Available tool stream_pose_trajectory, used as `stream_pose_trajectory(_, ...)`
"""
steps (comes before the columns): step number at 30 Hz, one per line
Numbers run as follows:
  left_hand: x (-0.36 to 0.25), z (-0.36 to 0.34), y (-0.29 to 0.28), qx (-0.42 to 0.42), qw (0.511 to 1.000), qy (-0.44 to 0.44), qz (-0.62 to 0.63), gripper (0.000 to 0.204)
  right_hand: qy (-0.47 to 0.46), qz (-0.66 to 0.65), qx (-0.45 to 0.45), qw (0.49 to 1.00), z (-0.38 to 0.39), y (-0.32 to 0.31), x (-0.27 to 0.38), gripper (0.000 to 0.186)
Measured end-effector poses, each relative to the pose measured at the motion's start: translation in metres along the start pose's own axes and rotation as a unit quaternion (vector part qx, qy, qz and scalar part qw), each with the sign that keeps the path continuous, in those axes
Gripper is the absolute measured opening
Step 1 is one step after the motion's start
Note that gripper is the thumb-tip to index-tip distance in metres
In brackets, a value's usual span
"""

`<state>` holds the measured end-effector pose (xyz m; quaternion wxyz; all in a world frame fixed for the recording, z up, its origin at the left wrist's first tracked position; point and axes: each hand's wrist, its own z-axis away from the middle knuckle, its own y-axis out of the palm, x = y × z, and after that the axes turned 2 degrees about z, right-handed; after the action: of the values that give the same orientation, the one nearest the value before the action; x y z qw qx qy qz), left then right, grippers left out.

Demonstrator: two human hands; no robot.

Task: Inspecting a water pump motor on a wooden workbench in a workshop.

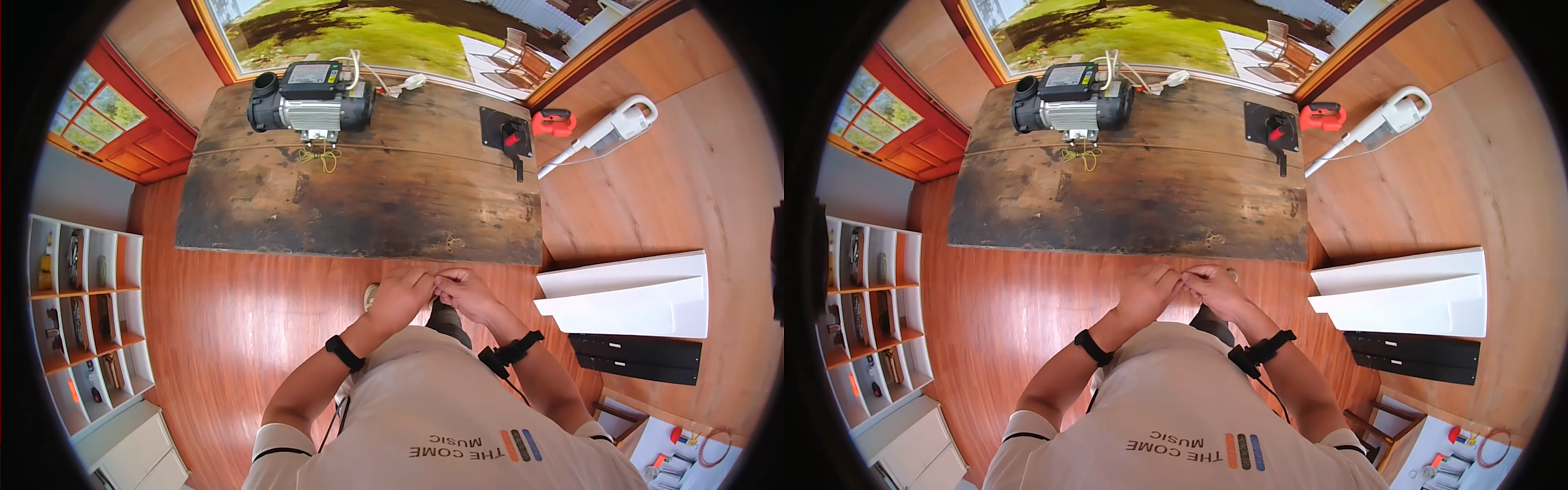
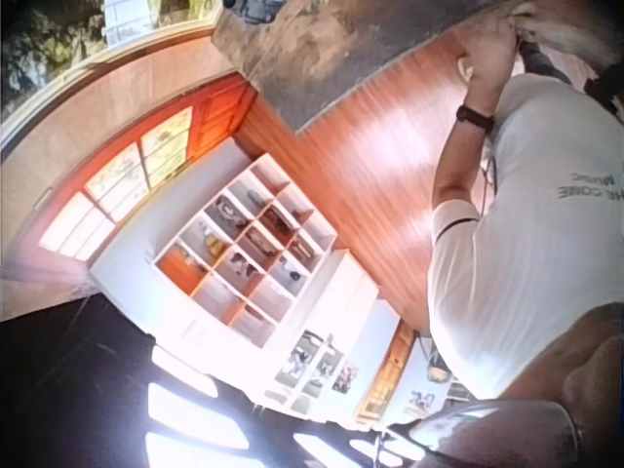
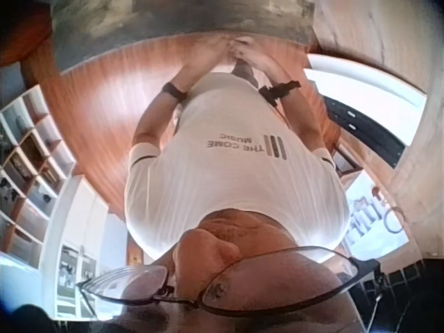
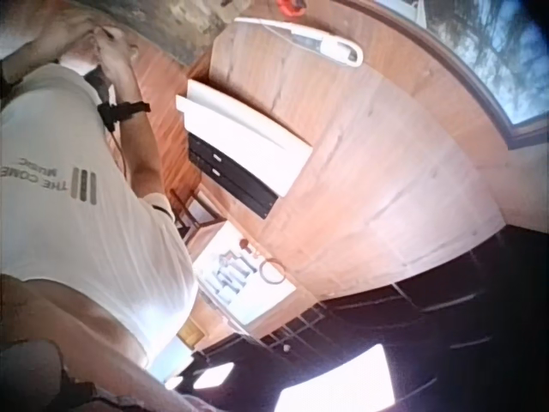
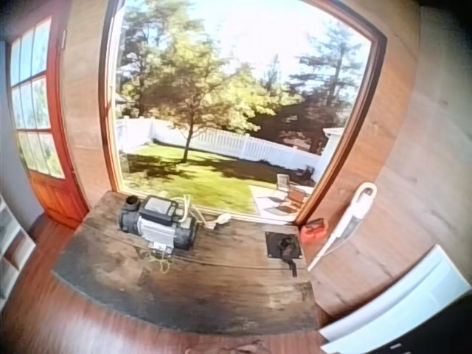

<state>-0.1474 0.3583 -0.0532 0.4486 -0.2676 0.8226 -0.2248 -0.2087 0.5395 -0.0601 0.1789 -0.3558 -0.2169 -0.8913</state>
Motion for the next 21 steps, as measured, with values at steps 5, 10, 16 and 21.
stream_pose_trajectory(5,-0.004,-0.006,0.002,-0.001,0.999,-0.043,0.031,0.008,-0.003,-0.056,0.022,0.998,0.001,-0.005,0.002,0.015)
stream_pose_trajectory(10,-0.003,-0.004,0.012,-0.003,0.984,-0.119,0.134,0.007,0.001,-0.089,0.014,0.996,0.008,-0.003,0.008,0.015)
stream_pose_trajectory(16,-0.006,-0.006,0.018,0.009,0.990,-0.107,0.095,0.008,0.003,-0.086,0.020,0.996,0.005,-0.017,0.004,0.012)
stream_pose_trajectory(21,-0.003,-0.003,0.018,0.043,0.997,-0.022,0.052,0.011,0.030,-0.101,-0.005,0.994,0.009,-0.016,0.005,0.011)
